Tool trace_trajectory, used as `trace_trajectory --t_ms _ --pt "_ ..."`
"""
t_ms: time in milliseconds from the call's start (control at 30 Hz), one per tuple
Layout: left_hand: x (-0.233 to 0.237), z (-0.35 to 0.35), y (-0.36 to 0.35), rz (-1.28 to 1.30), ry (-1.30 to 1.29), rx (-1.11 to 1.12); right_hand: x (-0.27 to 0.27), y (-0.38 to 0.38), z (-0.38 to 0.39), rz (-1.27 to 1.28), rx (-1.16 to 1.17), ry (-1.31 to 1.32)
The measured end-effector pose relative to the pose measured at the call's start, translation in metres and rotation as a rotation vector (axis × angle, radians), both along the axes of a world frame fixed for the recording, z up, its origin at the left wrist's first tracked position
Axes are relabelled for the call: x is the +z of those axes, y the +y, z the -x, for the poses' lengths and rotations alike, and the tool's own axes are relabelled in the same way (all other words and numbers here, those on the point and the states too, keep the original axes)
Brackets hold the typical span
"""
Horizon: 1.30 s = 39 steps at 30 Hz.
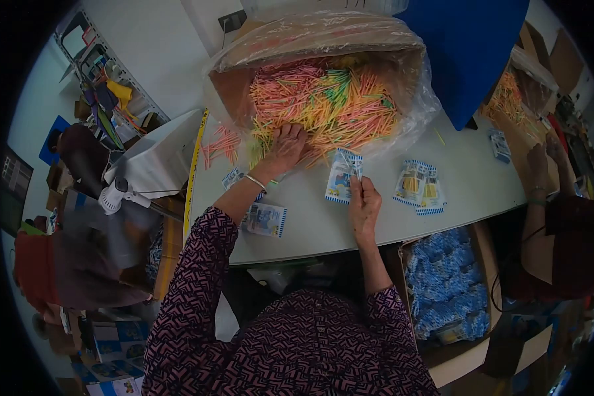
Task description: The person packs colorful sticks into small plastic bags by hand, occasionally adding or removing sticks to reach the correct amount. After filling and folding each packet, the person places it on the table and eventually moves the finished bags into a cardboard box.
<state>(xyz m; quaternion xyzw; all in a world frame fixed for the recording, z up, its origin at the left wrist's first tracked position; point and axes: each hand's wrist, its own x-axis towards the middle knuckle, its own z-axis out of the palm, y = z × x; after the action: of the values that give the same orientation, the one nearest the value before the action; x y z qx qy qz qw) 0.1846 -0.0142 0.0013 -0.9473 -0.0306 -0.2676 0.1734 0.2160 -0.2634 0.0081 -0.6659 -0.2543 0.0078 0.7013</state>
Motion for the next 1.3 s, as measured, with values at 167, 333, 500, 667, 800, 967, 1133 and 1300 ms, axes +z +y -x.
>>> trace_trajectory --t_ms 167,333,500,667,800,967,1133,1300 --pt "0.007 0.007 0.001 0.12 -0.01 0.042 0.0 0.002 -0.002 -0.03 0.003 0.01" --pt "0.02 0.003 -0.001 0.132 0.004 0.015 0.001 0.0 -0.002 -0.006 -0.008 0.016" --pt "0.04 -0.014 -0.03 0.125 0.126 0.109 -0.002 0.001 -0.003 -0.015 -0.015 0.011" --pt "0.023 -0.039 -0.031 -0.111 0.393 0.312 0.002 0.0 -0.002 0.005 -0.026 -0.002" --pt "-0.002 -0.047 -0.014 -0.272 0.219 0.284 0.0 -0.001 -0.002 0.015 -0.005 0.006" --pt "0.001 -0.055 -0.019 -0.442 0.033 0.229 -0.005 0.001 -0.002 -0.036 -0.016 0.008" --pt "-0.018 -0.068 -0.008 -0.069 0.168 0.23 -0.004 0.003 -0.002 -0.016 -0.027 -0.059" --pt "0.011 -0.069 -0.028 -0.006 0.433 0.382 -0.006 0.001 -0.003 0.035 -0.028 -0.087"
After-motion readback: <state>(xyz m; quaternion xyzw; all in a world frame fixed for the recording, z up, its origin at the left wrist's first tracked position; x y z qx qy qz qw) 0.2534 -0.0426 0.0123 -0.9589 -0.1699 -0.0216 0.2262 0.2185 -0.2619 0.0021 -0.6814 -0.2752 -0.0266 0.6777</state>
